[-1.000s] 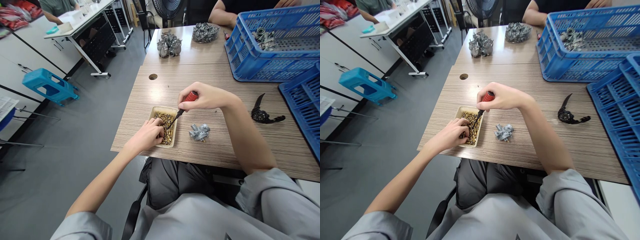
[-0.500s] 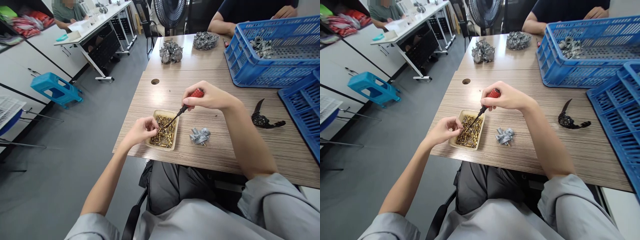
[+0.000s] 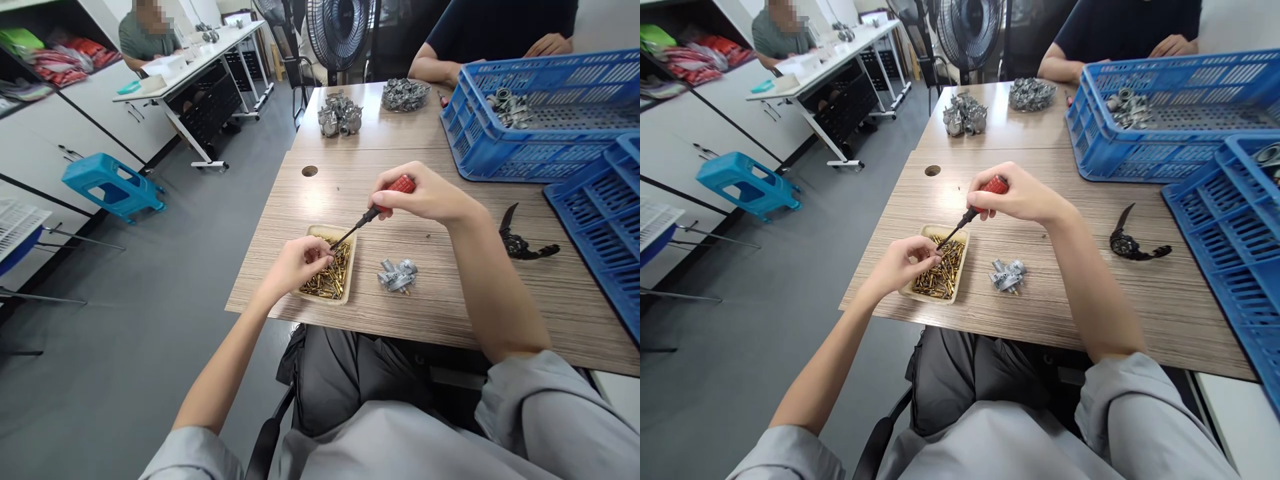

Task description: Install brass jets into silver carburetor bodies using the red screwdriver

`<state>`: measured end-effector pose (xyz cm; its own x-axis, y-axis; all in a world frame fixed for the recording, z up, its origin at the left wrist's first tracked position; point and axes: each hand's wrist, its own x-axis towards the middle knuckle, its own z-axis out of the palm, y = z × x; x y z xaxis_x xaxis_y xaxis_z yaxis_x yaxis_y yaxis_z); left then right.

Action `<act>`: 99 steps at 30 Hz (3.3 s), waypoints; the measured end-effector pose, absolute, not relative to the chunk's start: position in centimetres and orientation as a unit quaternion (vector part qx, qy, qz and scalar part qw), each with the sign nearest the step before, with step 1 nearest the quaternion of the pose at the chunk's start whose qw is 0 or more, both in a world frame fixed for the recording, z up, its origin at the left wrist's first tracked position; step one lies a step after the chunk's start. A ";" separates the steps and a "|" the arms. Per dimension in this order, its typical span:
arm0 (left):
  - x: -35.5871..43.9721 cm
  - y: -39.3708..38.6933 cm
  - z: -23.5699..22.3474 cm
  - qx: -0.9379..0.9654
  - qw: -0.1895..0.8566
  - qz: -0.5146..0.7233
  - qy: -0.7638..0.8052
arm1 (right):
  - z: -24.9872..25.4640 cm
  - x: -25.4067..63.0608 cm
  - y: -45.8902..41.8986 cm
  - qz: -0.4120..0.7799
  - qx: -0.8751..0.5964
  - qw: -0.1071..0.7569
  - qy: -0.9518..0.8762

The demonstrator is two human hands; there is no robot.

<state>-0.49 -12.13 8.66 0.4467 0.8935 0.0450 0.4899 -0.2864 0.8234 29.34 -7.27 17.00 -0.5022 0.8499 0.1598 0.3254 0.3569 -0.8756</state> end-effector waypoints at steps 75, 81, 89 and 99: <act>13.8 -18.4 3.6 0.775 0.328 0.336 0.423 | 5.3 35.4 -18.3 0.276 -0.538 0.241 -0.759; 14.1 -19.0 4.1 0.775 0.307 0.329 0.443 | 6.1 34.7 -18.7 0.271 -0.552 0.220 -0.757; 14.3 -19.0 3.2 0.763 0.313 0.360 0.436 | 6.5 34.6 -18.0 0.278 -0.555 0.228 -0.750; 14.4 -19.5 3.4 0.775 0.283 0.325 0.462 | 6.8 34.5 -17.3 0.286 -0.564 0.183 -0.753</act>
<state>14.43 -19.52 3.43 0.3629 0.8999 0.2417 0.5318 -0.4130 0.7393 34.50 -17.25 6.77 -0.2957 0.9542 -0.0465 0.7448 0.1998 -0.6367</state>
